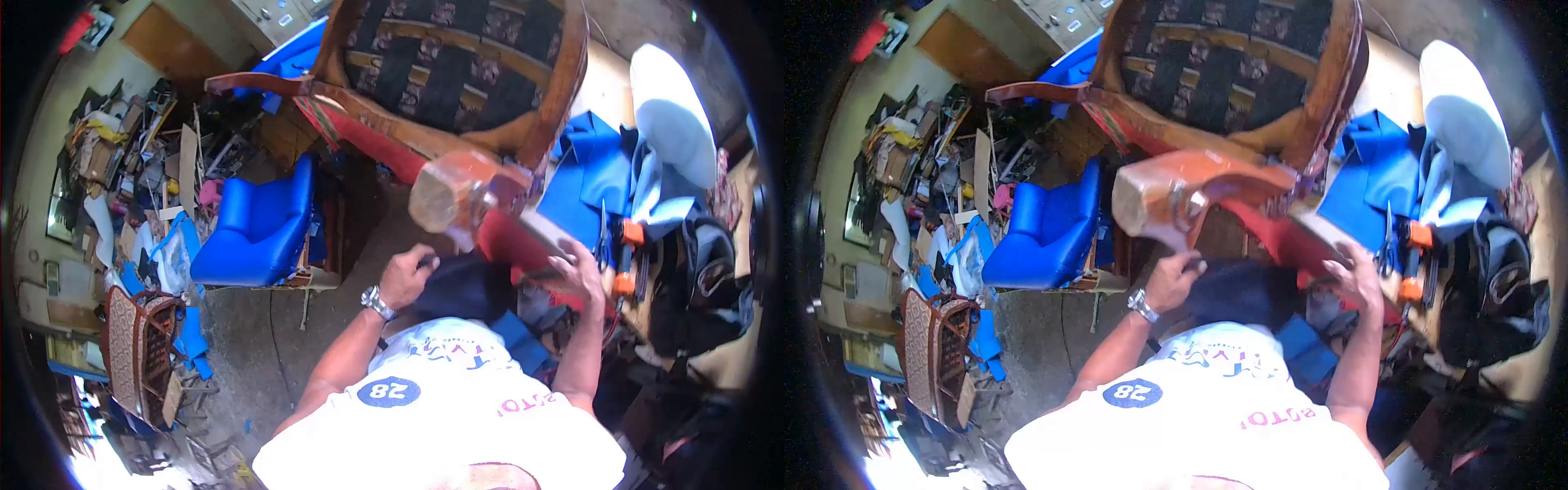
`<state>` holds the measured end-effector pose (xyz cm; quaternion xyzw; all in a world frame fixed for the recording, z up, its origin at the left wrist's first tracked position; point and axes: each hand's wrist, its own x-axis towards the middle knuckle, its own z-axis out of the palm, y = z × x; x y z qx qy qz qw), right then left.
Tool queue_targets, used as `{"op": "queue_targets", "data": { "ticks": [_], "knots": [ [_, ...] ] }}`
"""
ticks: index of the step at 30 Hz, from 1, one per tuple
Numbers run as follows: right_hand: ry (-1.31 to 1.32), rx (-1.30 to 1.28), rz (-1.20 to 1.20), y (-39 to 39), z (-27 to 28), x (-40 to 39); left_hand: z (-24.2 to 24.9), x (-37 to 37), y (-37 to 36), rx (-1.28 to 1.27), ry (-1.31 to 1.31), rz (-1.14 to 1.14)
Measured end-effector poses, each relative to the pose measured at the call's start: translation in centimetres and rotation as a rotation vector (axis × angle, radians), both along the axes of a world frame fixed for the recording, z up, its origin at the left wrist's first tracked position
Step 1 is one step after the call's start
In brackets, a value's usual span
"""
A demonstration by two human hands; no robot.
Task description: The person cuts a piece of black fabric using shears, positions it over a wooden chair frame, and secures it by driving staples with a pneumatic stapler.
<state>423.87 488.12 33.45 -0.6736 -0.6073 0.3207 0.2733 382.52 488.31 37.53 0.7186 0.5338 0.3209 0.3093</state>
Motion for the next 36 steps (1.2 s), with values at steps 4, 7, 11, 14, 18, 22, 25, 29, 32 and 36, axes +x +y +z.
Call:
{"op": "queue_targets", "data": {
  "ticks": [4, 7, 11, 14, 18, 22, 25, 29, 32, 36],
  "knots": [
    [0.216, -0.278, 0.152, 0.5, -10.9, -4.8, 5.9, -4.8, 0.6, 0.007, -0.021, 0.056],
    [0.105, -0.333, 0.088, 0.4, -16.1, -9.7, 9.3, -9.9, 0.1, 0.218, -0.016, 0.006],
    [0.668, -0.602, -0.267, -0.3, -14.4, -19.1, 14.4, -18.8, -2.6, 0.414, -0.004, 0.005],
    [0.991, -0.144, -0.515, 1.6, -19.4, -25.5, 16.1, -26.5, -6.4, 0.561, -0.039, 0.088],
    [0.927, -0.225, -0.472, 6.9, -23.0, -33.5, 14.8, -38.9, -11.7, 0.571, -0.178, 0.371],
    [0.580, -0.467, -0.262, 7.1, -18.9, -46.4, 11.3, -51.4, -17.8, 0.622, -0.301, 0.795],
    [0.618, -0.355, 0.057, 7.1, -13.1, -56.3, 7.7, -57.4, -23.2, 0.406, 0.194, 1.310],
    [0.511, 0.030, 0.332, 7.1, -6.8, -64.2, -3.2, -62.6, -35.3, -0.251, 0.745, 1.422],
    [0.223, 0.203, 0.510, 3.8, -0.6, -67.1, -3.5, -56.3, -35.8, -0.342, 0.542, 1.533],
    [0.172, 0.277, 0.947, -3.6, 0.3, -71.2, 1.1, -48.0, -27.7, 0.032, 0.194, 1.142]
  ]
}}
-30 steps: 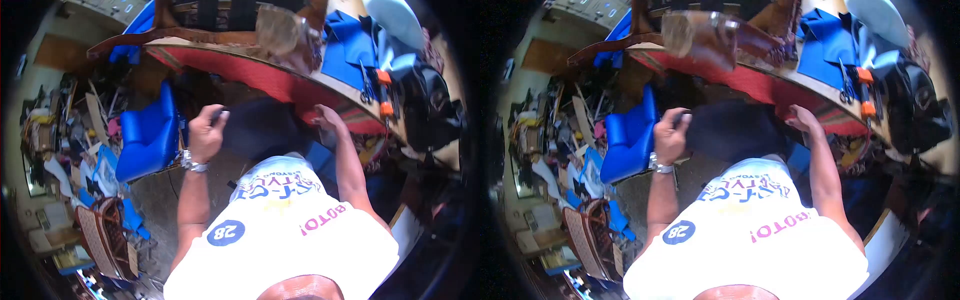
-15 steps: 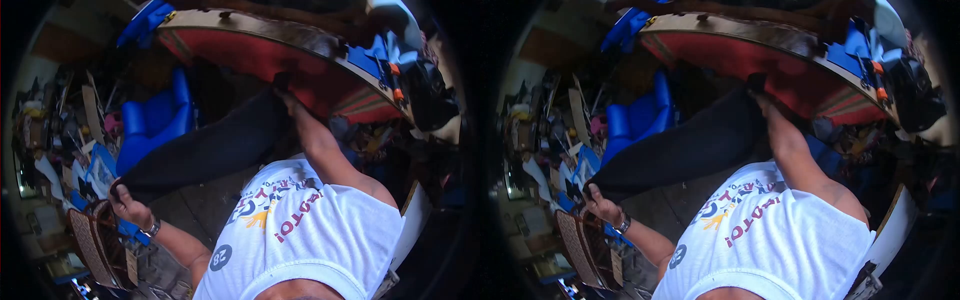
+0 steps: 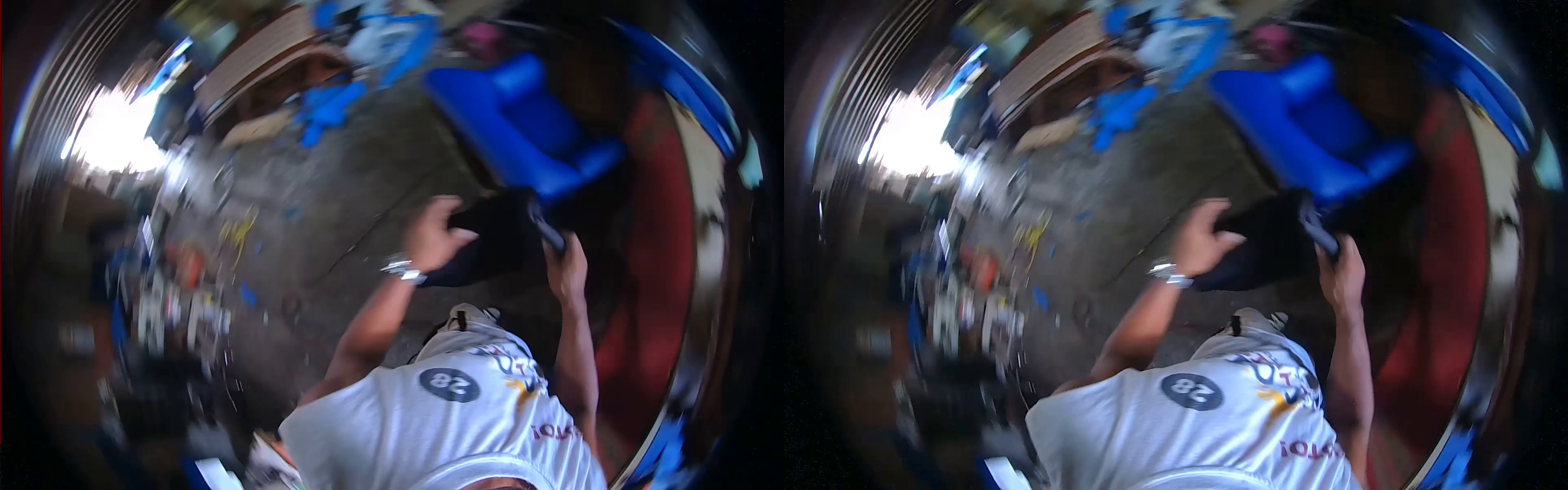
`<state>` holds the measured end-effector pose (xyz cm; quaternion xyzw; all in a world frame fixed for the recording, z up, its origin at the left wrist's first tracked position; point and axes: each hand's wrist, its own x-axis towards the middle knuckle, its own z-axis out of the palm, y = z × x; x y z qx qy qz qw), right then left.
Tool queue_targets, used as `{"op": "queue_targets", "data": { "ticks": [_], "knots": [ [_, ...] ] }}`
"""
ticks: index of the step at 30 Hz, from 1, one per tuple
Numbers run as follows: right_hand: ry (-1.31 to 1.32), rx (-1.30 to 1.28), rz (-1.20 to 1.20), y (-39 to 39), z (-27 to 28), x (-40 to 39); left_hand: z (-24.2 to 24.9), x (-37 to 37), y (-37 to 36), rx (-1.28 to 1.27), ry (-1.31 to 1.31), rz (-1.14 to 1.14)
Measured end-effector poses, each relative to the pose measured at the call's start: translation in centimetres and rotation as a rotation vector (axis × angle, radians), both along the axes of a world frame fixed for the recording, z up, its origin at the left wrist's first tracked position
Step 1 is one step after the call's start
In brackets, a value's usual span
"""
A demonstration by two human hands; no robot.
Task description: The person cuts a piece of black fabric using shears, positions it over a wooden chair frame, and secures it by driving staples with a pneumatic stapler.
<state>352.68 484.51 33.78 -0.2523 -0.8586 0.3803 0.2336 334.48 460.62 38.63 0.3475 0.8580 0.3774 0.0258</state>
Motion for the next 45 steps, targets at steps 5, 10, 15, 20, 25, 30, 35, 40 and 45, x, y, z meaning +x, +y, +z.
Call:
{"op": "queue_targets", "data": {
  "ticks": [5, 10, 15, 20, 25, 30, 35, 40, 45],
  "knots": [
    [0.093, 0.219, 0.179, -4.5, -4.0, 0.1, -0.9, 5.7, 5.0, -0.030, -0.176, -0.300],
    [0.113, 0.114, 0.241, -4.6, -2.8, 5.0, -3.6, 9.7, 5.4, 0.180, -0.085, -0.326],
    [-0.057, 0.084, 0.283, -1.4, -5.4, 8.4, -0.7, 10.0, 5.6, 0.202, 0.113, -0.525],
    [-0.087, 0.121, 0.277, 1.7, -2.7, 11.2, 4.3, 8.9, 8.5, 0.196, 0.091, -0.546],
    [-0.060, -0.271, 0.155, 1.6, 5.7, 13.3, 11.5, 6.6, 12.3, 0.320, 0.440, -0.593],
    [0.114, -0.237, 0.038, 1.6, 7.0, 14.3, 14.8, 7.6, 14.7, 0.561, 0.476, -0.717],
    [-0.028, -0.135, -0.098, 2.9, 9.8, 16.4, 15.3, 7.0, 15.7, 0.702, 0.068, -0.755],
    [0.376, 0.237, 0.078, 4.2, 16.1, 15.7, 16.9, 11.0, 19.7, 0.676, 0.209, -1.042],
    [0.405, -0.464, 0.350, 4.2, 18.0, 14.5, 20.3, 12.4, 21.7, 0.861, 0.662, -1.008]
  ]
}}
